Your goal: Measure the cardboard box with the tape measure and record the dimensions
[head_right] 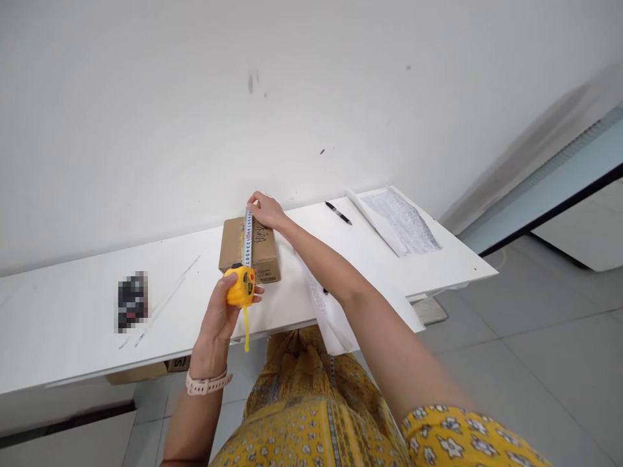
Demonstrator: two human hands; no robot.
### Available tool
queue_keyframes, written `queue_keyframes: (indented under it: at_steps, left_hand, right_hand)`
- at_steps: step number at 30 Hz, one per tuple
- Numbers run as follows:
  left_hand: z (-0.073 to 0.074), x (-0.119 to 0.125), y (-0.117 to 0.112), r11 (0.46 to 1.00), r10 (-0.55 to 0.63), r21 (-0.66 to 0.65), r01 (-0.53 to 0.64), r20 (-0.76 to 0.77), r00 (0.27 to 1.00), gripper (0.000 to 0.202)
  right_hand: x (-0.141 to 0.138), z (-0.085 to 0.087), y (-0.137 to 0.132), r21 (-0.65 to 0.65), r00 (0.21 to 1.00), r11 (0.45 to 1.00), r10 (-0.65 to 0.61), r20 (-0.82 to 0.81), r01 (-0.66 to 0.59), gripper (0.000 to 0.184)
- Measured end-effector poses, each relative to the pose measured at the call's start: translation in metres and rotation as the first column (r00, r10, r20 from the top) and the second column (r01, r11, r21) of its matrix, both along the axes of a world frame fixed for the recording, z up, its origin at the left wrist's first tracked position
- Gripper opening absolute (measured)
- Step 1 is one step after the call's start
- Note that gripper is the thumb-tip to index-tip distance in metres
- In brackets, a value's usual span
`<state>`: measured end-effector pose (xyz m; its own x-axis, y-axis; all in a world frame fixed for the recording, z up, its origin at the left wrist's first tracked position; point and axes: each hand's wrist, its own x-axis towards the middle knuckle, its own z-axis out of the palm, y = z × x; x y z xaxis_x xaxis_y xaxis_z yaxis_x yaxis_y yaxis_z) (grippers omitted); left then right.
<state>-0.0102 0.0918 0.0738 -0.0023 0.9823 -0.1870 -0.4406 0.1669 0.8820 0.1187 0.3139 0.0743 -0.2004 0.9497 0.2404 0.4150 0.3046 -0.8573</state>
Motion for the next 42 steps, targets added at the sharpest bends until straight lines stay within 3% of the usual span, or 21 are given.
queue_keyframes:
  at_steps: [4,9,13,42]
  left_hand:
    - [-0.002,0.009,-0.001,0.999,-0.011,-0.036,0.012,0.018,1.0,0.047]
    - [-0.004,0.019,-0.023,0.998,-0.012,-0.061,0.014,0.037,0.999,0.047]
    - [-0.003,0.024,-0.033,0.997,-0.012,-0.077,0.014,0.029,1.0,0.047]
    - [-0.005,0.031,-0.039,0.997,-0.018,-0.069,0.021,0.042,0.999,0.048]
  right_hand:
    - [0.0,-0.011,0.006,0.037,0.994,0.999,0.005,0.108,-0.009,0.013]
    - [-0.004,-0.024,-0.006,-0.017,0.978,0.989,0.144,-0.149,-0.148,0.023]
    - [-0.005,-0.027,-0.011,-0.088,0.955,0.981,0.147,-0.258,-0.175,0.022]
    - [-0.006,-0.03,-0.004,-0.047,0.953,0.983,0.163,-0.254,-0.18,0.022]
